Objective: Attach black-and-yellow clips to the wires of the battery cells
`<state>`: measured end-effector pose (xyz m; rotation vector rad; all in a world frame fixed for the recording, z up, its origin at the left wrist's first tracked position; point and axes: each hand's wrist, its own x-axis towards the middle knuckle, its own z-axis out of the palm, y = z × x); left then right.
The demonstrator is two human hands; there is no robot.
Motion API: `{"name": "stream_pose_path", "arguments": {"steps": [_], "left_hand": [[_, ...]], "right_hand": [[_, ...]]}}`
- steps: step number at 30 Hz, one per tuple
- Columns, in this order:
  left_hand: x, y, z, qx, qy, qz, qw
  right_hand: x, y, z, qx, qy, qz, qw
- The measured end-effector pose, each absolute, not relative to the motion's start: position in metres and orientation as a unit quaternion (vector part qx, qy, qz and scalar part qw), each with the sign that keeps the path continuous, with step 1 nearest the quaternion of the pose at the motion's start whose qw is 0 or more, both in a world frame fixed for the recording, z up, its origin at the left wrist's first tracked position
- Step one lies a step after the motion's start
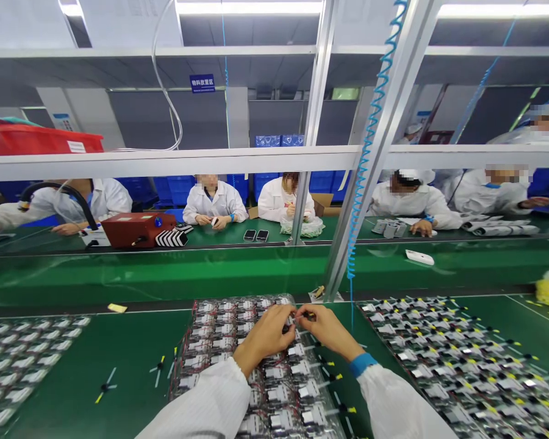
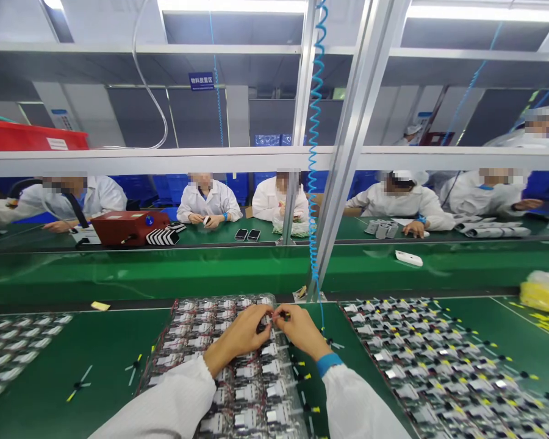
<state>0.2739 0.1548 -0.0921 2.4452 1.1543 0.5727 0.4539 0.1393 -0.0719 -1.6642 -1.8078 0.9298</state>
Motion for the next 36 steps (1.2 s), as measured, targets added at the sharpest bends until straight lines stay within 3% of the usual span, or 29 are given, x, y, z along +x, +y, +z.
{"name": "stream_pose_path", "arguments": {"steps": [14,36], "left_hand": [[0.2697,0.1543,-0.0863,0.834,0.427,0.24,0.255],[0.271,0.1593,-0.0917,0.839,0.411,0.253,0.251]], "right_hand": [[0.4521,0.1415,-0.0701,-0.619,-0.667,0.338,0.241],[0.4523,0.1421,-0.0773,-0.62,-0.685,0.305,0.231]]}}
